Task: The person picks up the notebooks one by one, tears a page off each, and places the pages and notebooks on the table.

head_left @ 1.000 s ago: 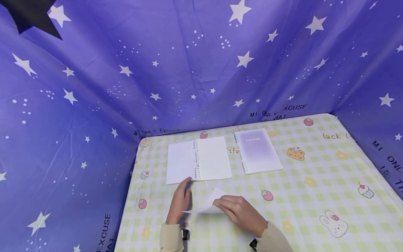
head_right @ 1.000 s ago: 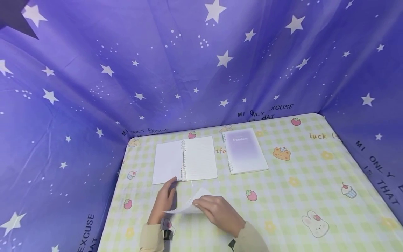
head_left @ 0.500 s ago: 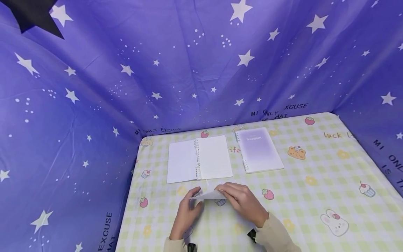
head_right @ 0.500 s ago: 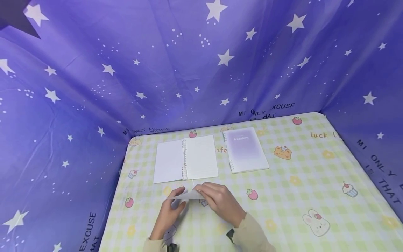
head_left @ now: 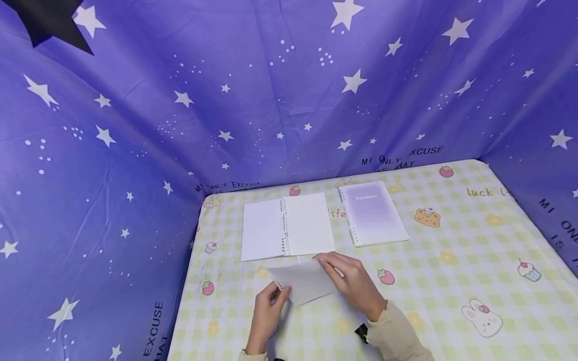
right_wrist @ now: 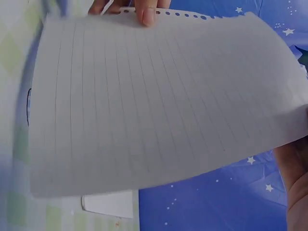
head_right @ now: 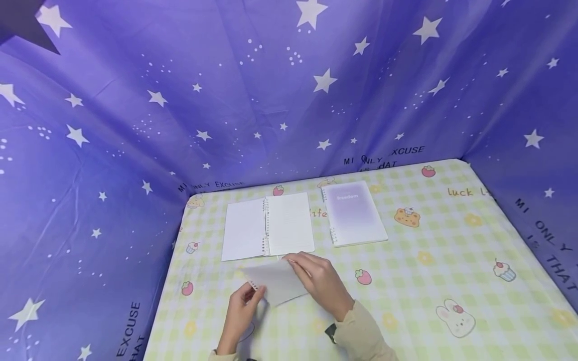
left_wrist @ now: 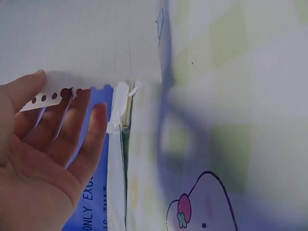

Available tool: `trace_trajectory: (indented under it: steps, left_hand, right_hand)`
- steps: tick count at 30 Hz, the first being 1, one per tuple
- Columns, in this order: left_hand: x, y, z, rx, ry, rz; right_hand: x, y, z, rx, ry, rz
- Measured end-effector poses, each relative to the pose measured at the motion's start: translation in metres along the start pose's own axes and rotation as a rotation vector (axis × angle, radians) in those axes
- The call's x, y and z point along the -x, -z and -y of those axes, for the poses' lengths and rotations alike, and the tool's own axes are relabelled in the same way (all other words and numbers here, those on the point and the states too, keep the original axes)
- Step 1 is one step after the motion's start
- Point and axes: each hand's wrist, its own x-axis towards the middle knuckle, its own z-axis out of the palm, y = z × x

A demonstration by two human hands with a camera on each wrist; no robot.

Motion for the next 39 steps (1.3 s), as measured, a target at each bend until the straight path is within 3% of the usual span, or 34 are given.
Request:
trace_trajectory:
  steps: [8, 18, 22, 29, 39]
  left_hand:
    - [0.005, -0.002, 0.002, -0.053, 0.068, -0.023]
    - [0.01, -0.008, 0.015, -0.113, 0.141, -0.029]
    - [0.011, -0.01, 0.017, -0.16, 0.149, -0.043]
    - [0.012, -0.01, 0.016, -0.146, 0.153, 0.018]
    - [0.014, -0.014, 0.021, -0.241, 0.135, -0.001]
  right_hand:
    - [0.009, -0.003, -0.012, 0.088, -0.192, 0.021]
    - [0.027, -0.017, -0.038, 0.164, -0.371, 0.07]
    - [0.033, -0.022, -0.047, 0.212, -0.404, 0.098]
    - [0.039, -0.029, -0.065, 0.26, -0.46, 0.177]
    - [0.047, -0.043, -0.086, 0.311, -0.501, 0.273]
